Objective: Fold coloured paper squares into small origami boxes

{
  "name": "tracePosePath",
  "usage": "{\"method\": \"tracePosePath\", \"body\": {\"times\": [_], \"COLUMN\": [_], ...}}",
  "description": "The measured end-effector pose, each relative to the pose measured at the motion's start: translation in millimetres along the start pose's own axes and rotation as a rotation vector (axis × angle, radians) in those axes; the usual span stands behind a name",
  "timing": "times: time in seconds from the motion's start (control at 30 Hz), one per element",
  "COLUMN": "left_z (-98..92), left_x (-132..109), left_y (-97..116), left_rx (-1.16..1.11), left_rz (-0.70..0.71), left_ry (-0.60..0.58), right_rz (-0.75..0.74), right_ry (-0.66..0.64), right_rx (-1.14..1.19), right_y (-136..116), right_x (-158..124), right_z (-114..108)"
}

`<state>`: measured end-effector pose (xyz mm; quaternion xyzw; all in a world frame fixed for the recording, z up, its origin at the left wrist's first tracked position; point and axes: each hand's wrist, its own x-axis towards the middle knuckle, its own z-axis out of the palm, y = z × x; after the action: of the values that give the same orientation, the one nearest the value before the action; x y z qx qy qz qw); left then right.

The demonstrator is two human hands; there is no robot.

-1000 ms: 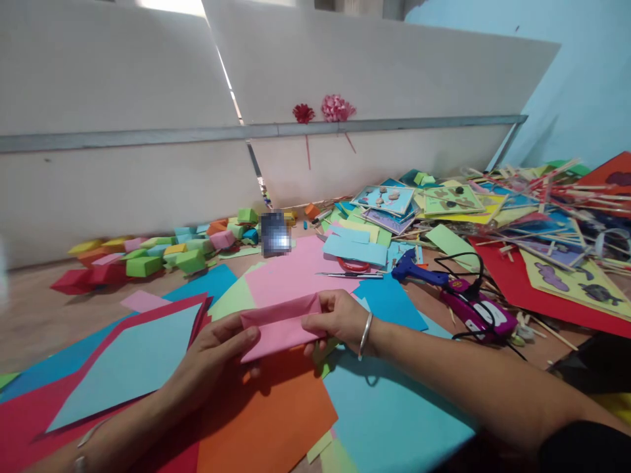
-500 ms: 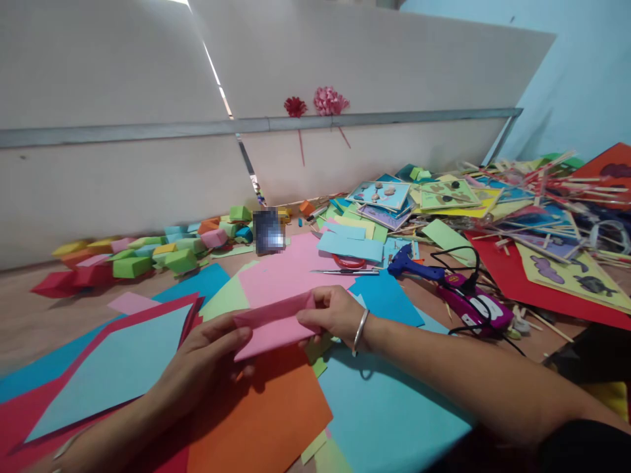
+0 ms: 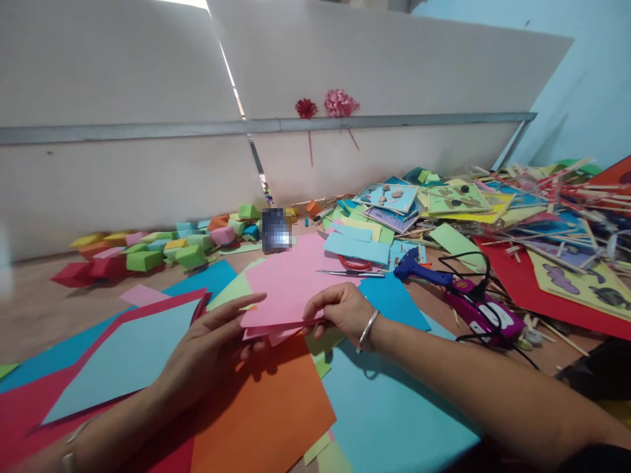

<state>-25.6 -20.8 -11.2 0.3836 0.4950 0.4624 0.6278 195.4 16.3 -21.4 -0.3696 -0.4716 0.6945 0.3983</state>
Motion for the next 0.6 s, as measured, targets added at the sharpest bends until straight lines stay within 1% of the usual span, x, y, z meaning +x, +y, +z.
{"method": "tracePosePath", "body": {"times": [0.07,0.1,0.17,0.23,0.27,0.3,0.33,0.37,0.4,0.47,0.5,0.53,0.6], "left_z": [0.9,1.3,1.9,2.0,2.1,2.4,3.2,4.6,6.4,10.0,11.1,11.5,9.6], "left_x": [3.1,4.8,6.8,4.3,0.8,-3.9,-9.4,-15.1,-20.3,-27.1,-28.0,-27.1,-20.8], "left_y": [-4.3,-7.5,-14.0,-17.4,-17.2,-15.8,-13.5,-10.9,-8.3,-4.8,-4.2,-4.4,-6.2], "left_rx": [-0.062,-0.078,-0.072,-0.02,0.008,0.036,0.059,0.067,0.047,-0.019,-0.04,-0.052,-0.027], "left_rz": [0.056,0.084,0.143,0.205,0.203,0.201,0.191,0.174,0.145,0.09,0.098,0.136,0.258], "left_ry": [-0.016,-0.049,-0.16,-0.361,-0.422,-0.44,-0.41,-0.355,-0.32,-0.344,-0.345,-0.315,-0.189], "right_rz": [-0.058,-0.092,-0.186,-0.297,-0.337,-0.388,-0.444,-0.487,-0.527,-0.59,-0.628,-0.673,-0.793], "right_ry": [0.044,0.071,0.094,0.017,-0.061,-0.134,-0.185,-0.235,-0.278,-0.344,-0.354,-0.338,-0.252], "right_rx": [0.015,0.031,0.058,0.012,-0.061,-0.144,-0.222,-0.303,-0.377,-0.527,-0.605,-0.69,-0.881], "right_y": [0.2,0.4,1.2,3.3,4.9,6.8,9.2,12.0,15.3,22.7,26.1,28.3,25.7], "right_x": [-1.9,-3.8,-9.3,-15.8,-18.8,-21.2,-22.9,-23.8,-24.1,-23.3,-22.6,-21.8,-20.6], "right_z": [3.3,5.8,11.7,17.4,19.6,21.1,21.9,22.0,21.5,18.8,16.9,14.9,12.7]}}
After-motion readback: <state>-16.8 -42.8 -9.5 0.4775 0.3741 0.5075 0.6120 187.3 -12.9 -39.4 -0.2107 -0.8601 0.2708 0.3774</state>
